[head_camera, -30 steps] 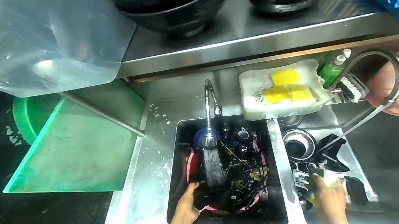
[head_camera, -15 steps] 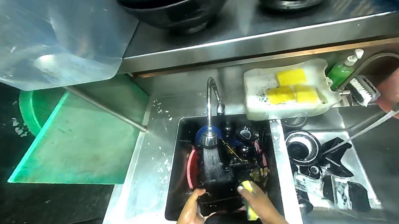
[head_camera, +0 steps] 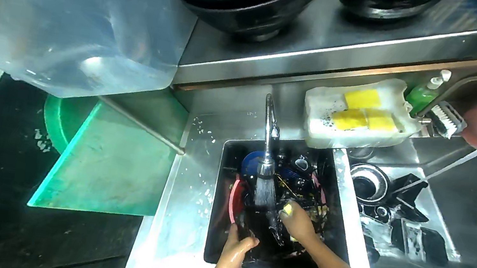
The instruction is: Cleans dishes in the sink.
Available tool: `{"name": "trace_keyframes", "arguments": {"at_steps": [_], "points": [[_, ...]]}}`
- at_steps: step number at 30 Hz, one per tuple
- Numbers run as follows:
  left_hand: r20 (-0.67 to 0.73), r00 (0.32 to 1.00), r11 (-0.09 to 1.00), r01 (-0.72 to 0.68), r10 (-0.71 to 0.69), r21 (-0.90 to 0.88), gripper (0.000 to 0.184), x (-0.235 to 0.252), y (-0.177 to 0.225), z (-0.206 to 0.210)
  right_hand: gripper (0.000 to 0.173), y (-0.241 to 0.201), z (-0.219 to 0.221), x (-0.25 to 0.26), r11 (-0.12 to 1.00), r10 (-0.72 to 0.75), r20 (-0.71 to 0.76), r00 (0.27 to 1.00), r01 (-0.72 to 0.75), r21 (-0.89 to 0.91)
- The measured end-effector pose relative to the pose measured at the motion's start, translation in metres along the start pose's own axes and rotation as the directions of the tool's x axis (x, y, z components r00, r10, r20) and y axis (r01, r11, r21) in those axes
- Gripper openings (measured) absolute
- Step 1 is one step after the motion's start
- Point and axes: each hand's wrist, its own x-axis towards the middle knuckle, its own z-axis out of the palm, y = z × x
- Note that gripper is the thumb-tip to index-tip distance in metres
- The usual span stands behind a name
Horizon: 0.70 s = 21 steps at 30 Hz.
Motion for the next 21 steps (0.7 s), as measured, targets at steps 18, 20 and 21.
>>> {"name": "trace_keyframes", "arguments": {"at_steps": [18, 20, 21], "points": [[0.312, 0.921, 0.652, -0.385, 0.232, 0.653, 0.041, 0.088, 0.014, 0.038, 0.064, -0.009, -0.013, -0.045, 0.96, 0.268, -0.336, 0.903, -0.221, 0.174], [0.497, 0.853, 0.536, -0.497, 0.158, 0.682, 0.051, 0.086, 0.022, 0.064, 0.064, -0.011, -0.007, -0.055, 0.958, 0.267, -0.377, 0.887, -0.202, 0.203], [0.555, 0.819, 0.465, -0.553, 0.148, 0.691, 0.055, 0.088, 0.022, 0.074, 0.064, -0.011, -0.003, -0.058, 0.957, 0.26, -0.409, 0.875, -0.176, 0.232]]}}
